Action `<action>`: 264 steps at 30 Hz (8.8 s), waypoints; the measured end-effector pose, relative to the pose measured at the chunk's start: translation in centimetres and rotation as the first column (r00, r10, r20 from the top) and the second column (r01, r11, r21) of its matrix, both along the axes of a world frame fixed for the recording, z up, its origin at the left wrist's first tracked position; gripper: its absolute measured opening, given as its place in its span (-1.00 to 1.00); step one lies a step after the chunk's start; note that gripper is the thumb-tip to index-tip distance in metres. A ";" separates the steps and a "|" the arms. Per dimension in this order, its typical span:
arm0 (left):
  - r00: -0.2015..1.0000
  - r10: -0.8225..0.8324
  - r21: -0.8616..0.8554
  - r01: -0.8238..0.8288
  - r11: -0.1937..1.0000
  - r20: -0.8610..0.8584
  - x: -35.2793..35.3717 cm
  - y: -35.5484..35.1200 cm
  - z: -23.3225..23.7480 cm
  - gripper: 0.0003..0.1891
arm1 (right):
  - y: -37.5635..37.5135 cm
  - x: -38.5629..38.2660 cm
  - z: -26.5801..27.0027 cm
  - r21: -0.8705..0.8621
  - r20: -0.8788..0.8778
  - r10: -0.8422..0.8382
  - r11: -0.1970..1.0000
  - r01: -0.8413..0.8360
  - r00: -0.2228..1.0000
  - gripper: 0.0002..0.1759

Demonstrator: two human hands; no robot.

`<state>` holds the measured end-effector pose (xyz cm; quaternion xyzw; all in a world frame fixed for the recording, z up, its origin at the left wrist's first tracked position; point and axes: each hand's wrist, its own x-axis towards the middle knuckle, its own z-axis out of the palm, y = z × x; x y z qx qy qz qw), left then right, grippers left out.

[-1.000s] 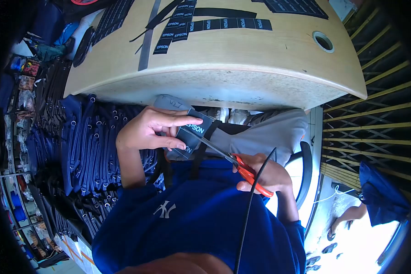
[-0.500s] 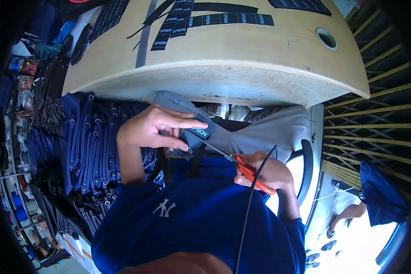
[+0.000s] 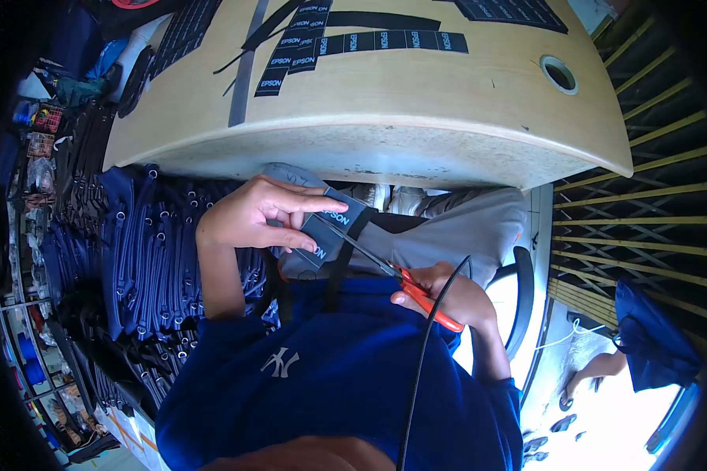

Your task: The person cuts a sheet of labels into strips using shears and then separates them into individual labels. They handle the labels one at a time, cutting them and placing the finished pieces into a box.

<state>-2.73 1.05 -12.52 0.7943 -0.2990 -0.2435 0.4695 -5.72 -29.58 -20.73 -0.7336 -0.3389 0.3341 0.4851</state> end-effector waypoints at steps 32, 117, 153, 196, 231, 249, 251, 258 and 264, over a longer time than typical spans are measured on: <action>0.643 0.157 0.164 -0.410 0.897 0.750 26.7 1.4 5.6 -0.69 | -3.2 -1.3 -2.8 0.011 -0.431 -0.332 0.928 0.373 0.839 -0.46; 0.819 0.570 -0.447 -0.538 0.715 -0.074 -6.1 -4.4 -5.7 -0.37 | 3.3 -2.2 -2.1 0.390 -0.321 -0.377 0.783 0.484 0.869 -0.07; 0.962 0.013 -0.235 -0.080 0.969 -0.274 -5.5 -0.3 -5.1 -0.24 | -0.7 -2.9 0.1 -0.042 -0.408 0.154 0.981 -0.187 0.900 -0.33; 0.905 0.338 -0.370 -0.416 0.830 -0.259 -6.5 -4.1 -6.2 -0.21 | 6.6 -4.0 -1.4 0.164 -0.453 -0.529 0.742 0.650 0.718 -0.86; 0.773 0.611 -0.590 -0.576 0.565 -0.171 -5.3 -6.2 -6.3 -0.52 | 6.0 -1.2 0.9 0.274 -0.202 -0.608 0.718 0.640 0.768 -0.83; 0.326 0.431 -0.094 -0.697 0.711 0.841 34.7 1.0 2.5 -0.66 | 4.1 -1.7 0.7 0.271 -0.175 -0.689 0.653 0.708 0.703 -0.79; 0.349 0.449 -0.075 -0.716 0.694 0.822 36.0 1.6 1.2 -0.55 | 3.4 -1.7 -0.5 0.238 -0.193 -0.682 0.664 0.708 0.705 -0.80; 0.505 0.445 -0.182 -0.486 0.855 0.740 21.8 -1.0 1.6 -0.45 | 2.4 -1.1 -0.5 0.199 -0.240 -0.702 0.640 0.742 0.670 -0.78; 0.742 0.337 -0.059 -0.374 0.925 0.579 4.7 -3.0 2.0 -0.36 | 3.5 0.2 -1.2 0.260 -0.276 -0.639 0.670 0.695 0.718 -0.76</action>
